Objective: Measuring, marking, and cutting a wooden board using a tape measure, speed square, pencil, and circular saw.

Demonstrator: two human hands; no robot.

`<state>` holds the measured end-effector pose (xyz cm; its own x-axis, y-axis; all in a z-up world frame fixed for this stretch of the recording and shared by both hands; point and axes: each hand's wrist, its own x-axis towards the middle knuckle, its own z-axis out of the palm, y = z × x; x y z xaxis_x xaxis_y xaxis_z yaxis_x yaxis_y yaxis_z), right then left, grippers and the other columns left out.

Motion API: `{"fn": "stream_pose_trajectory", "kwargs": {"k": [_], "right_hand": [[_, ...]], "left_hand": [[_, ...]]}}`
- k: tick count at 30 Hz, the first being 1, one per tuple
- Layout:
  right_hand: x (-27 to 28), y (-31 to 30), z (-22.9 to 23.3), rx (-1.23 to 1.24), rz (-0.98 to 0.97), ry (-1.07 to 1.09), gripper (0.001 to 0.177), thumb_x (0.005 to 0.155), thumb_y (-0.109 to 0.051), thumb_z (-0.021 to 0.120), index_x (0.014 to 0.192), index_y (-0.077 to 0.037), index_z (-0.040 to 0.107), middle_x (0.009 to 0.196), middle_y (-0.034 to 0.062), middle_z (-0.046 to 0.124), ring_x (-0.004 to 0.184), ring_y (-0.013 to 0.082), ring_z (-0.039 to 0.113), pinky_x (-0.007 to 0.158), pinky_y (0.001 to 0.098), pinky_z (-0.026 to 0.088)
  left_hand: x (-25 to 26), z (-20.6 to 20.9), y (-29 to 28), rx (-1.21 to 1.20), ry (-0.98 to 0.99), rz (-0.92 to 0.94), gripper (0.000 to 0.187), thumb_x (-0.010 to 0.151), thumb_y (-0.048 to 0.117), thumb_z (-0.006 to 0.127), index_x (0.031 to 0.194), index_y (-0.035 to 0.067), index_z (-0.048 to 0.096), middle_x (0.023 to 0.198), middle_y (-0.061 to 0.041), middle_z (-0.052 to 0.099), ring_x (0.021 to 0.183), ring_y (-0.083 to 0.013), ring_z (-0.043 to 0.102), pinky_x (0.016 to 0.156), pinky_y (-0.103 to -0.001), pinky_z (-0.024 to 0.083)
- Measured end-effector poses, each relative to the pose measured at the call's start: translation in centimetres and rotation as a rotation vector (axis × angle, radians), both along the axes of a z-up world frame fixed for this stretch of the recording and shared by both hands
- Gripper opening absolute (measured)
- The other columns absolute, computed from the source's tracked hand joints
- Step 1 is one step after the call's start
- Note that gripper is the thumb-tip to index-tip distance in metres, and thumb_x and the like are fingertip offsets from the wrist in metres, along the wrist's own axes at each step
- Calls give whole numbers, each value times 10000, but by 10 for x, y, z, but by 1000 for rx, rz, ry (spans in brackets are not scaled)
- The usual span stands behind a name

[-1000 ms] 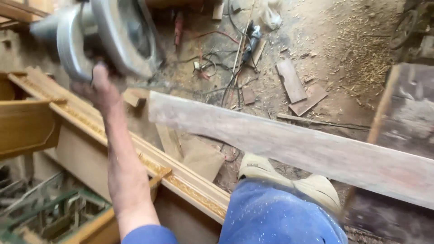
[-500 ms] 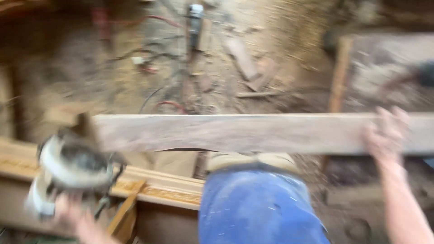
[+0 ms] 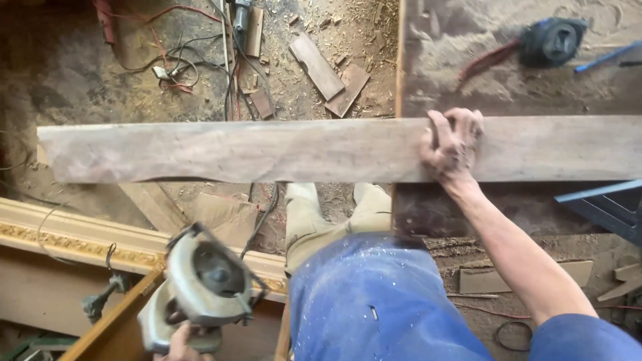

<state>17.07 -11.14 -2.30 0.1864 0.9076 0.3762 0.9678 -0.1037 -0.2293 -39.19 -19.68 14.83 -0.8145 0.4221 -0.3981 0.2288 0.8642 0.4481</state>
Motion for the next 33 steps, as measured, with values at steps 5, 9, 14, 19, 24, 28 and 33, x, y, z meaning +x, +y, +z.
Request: {"fn": "stream_pose_trajectory", "kwargs": {"k": [5,9,14,19,24,28,33], "right_hand": [[2,-4,-1,25,30,53,329,894,-158,644,1177,-11,724,1062,170,510,996,345,519,1047,546,345],[6,-13,0,46,81,91,378,910,-266,686,1218,-50,725,1112,157,589,1066,333,556,1095,548,322],[22,-29,-13,-22,210,167,604,979,-566,524,1353,-112,659,1260,149,585,1187,334,532,1127,587,244],[25,-33,-17,-69,291,222,952,943,-875,280,1398,-109,614,1357,178,542,1284,364,484,1155,604,151],[27,-30,-24,-205,322,148,1231,642,-1039,522,1488,-155,394,1424,219,379,1312,426,386,1151,726,99],[26,-29,-32,-208,316,171,1297,687,-1108,328,1481,-88,436,1397,243,385,1324,440,385,1159,722,66],[28,-30,-32,-175,334,170,1289,736,-1071,438,1479,-19,486,1416,229,422,1336,439,390,1161,711,64]], "left_hand": [[28,-53,-52,275,34,-253,219,854,85,752,1071,88,725,1088,-143,587,1002,-255,652,834,-348,535],[152,10,-22,209,-425,-144,412,806,-7,746,1216,-3,708,1095,-159,764,957,-215,713,870,-300,567],[219,-6,-23,364,-739,-464,307,832,20,713,1136,-25,716,982,-156,765,874,-271,739,749,-350,629],[253,-12,-34,344,-701,-685,268,824,15,673,1091,13,675,821,-70,646,699,-154,573,539,-278,498],[249,-9,-21,283,-920,-646,646,756,188,759,1344,16,555,958,-103,630,760,-225,640,613,-384,633],[247,-16,-18,321,-966,-566,393,844,171,744,1202,42,647,964,-118,752,844,-240,729,698,-378,621],[260,-10,-15,449,-1066,-622,294,905,157,717,1134,-20,667,996,-186,764,592,-176,651,536,-302,573]]}}
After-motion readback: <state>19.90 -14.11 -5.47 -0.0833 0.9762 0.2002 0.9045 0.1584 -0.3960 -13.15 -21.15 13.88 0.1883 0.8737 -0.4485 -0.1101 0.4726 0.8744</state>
